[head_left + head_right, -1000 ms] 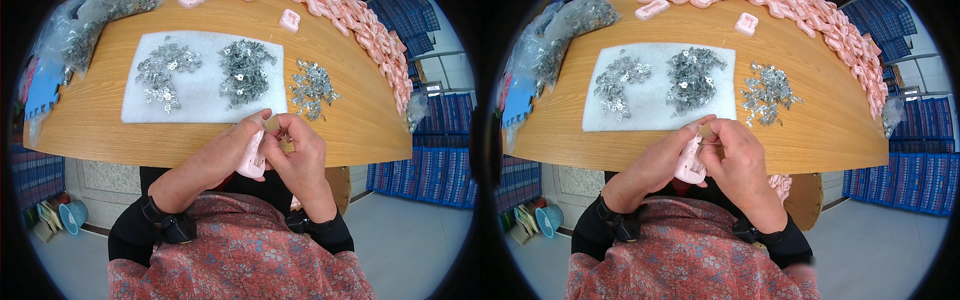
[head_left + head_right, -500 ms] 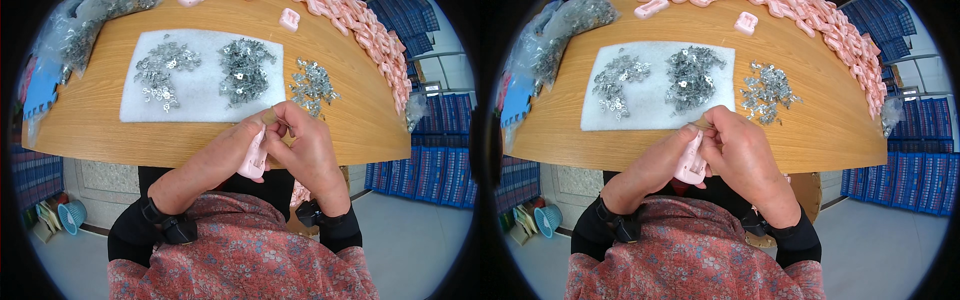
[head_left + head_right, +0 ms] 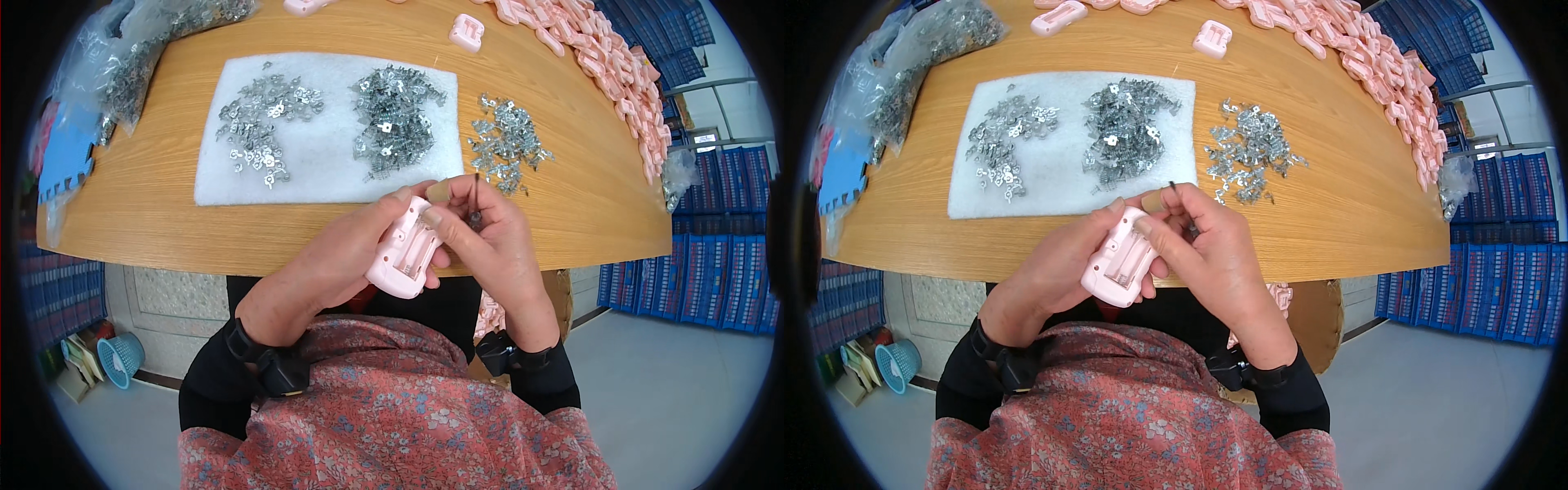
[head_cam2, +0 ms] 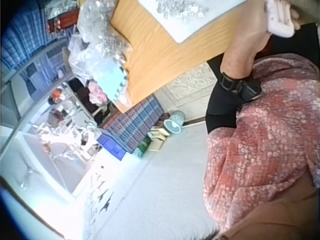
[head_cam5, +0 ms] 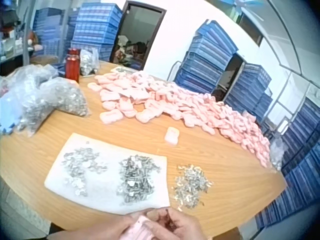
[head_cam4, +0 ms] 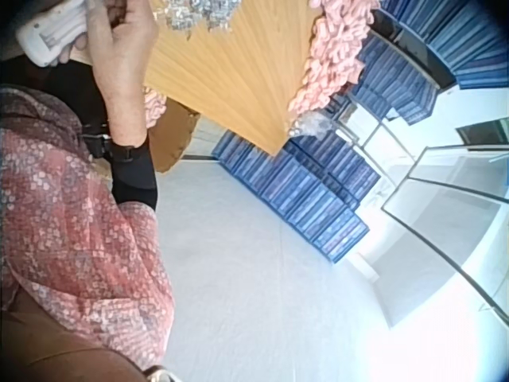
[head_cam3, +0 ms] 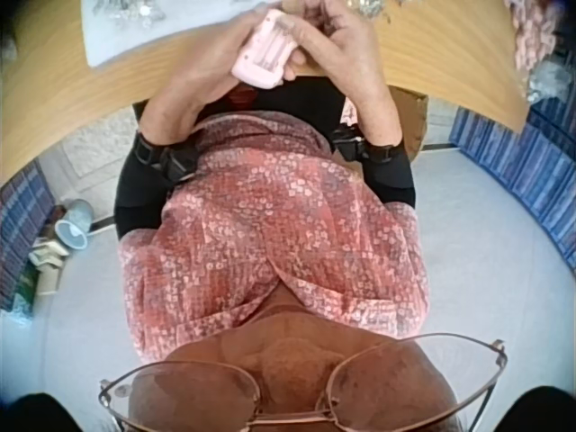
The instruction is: The person assembles small pink plastic parts by inserting metal components into them using a thin metal tool. They pick up parts from a pile on the table, insert the metal pieces, and place the finished items aside.
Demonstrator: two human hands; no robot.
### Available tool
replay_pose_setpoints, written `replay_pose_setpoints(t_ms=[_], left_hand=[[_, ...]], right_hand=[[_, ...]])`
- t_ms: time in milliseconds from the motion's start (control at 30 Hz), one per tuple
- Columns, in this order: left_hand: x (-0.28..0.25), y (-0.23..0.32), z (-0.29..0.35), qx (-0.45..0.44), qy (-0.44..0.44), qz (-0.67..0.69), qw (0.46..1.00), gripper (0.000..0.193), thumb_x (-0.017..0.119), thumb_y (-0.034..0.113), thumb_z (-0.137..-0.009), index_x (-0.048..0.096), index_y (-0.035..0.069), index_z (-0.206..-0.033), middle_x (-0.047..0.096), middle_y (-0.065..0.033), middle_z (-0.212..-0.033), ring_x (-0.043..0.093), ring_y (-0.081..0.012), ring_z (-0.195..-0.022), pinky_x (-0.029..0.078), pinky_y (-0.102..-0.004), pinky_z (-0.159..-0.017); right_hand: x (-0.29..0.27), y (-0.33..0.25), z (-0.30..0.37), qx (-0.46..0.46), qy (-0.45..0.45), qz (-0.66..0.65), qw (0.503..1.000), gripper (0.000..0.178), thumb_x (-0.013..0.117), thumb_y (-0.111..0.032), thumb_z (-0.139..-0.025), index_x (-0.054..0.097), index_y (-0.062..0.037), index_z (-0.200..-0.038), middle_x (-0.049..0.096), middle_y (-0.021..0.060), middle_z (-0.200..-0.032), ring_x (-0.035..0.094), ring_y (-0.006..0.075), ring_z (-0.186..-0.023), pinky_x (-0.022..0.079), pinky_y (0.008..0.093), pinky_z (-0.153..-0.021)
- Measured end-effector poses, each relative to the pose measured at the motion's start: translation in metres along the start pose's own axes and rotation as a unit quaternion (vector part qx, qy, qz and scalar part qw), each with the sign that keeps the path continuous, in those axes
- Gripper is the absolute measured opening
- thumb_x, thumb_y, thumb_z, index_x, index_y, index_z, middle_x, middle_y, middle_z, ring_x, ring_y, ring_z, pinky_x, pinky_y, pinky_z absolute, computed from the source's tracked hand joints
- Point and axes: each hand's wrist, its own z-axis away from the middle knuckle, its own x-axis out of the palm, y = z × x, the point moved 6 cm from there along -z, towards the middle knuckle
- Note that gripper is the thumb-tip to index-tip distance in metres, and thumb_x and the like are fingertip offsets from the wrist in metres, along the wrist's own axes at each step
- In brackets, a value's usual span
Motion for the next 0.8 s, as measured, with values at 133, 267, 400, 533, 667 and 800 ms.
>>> replay_pose_setpoints(t_ms=[133,267,400,533,667,800], left_hand=[[0.002,0.001,0.001,0.006,0.0,0.01,1.0,0.051,0.028,0.039,-0.108,0.038,0.006,-0.145,0.066,-0.0131,-0.093,0.069,-0.0226,-0.076,0.058,-0.0337,-0.068],[0.002,-0.001,0.002,-0.004,0.008,0.005,1.0,0.051,0.028,0.04,-0.108,0.038,0.006,-0.145,0.066,-0.0131,-0.097,0.069,-0.0217,-0.077,0.059,-0.034,-0.067],[-0.002,0.001,0.002,0.013,-0.016,0.002,1.0,0.052,0.029,0.04,-0.108,0.035,0.006,-0.147,0.065,-0.0128,-0.1,0.068,-0.0214,-0.08,0.059,-0.0345,-0.069],[-0.001,0.001,0.0,0.02,0.018,0.005,1.0,0.053,0.026,0.038,-0.108,0.034,0.006,-0.149,0.066,-0.0142,-0.099,0.069,-0.0247,-0.077,0.059,-0.0356,-0.067],[-0.002,0.0,0.0,0.017,0.018,0.012,1.0,0.053,0.03,0.041,-0.108,0.035,0.006,-0.147,0.066,-0.0124,-0.095,0.068,-0.0224,-0.074,0.058,-0.0333,-0.067],[0.0,0.001,0.002,0.009,0.015,-0.044,0.999,0.052,0.025,0.037,-0.109,0.034,0.006,-0.149,0.066,-0.0145,-0.102,0.069,-0.0235,-0.078,0.059,-0.0349,-0.068]], right_hand=[[0.001,0.001,0.002,0.004,-0.027,-0.044,0.999,0.016,0.063,-0.01,-0.096,0.061,0.0012,-0.107,0.063,0.0006,-0.085,0.056,0.0027,-0.068,0.046,0.0199,-0.06],[0.005,0.001,0.004,0.03,-0.042,-0.055,0.997,0.019,0.06,-0.011,-0.098,0.059,0.0015,-0.112,0.062,0.0002,-0.089,0.054,0.002,-0.067,0.044,0.0173,-0.062],[0.001,0.009,0.004,0.006,-0.022,-0.048,0.999,0.019,0.057,-0.011,-0.1,0.059,0.0026,-0.114,0.062,0.0004,-0.09,0.054,0.0023,-0.069,0.045,0.0178,-0.064],[0.005,0.01,0.008,0.007,-0.021,-0.05,0.998,0.02,0.056,-0.011,-0.1,0.059,0.0029,-0.114,0.062,0.0008,-0.091,0.055,0.0026,-0.071,0.046,0.018,-0.066],[0.004,0.01,0.008,0.001,0.005,-0.054,0.999,0.019,0.057,-0.012,-0.1,0.059,0.0023,-0.113,0.062,0.0006,-0.091,0.055,0.0029,-0.072,0.046,0.0182,-0.065],[0.002,0.015,0.006,0.027,-0.025,-0.082,0.996,0.02,0.059,-0.013,-0.099,0.058,0.0014,-0.114,0.062,0.0015,-0.093,0.057,0.004,-0.077,0.048,0.0189,-0.068]])
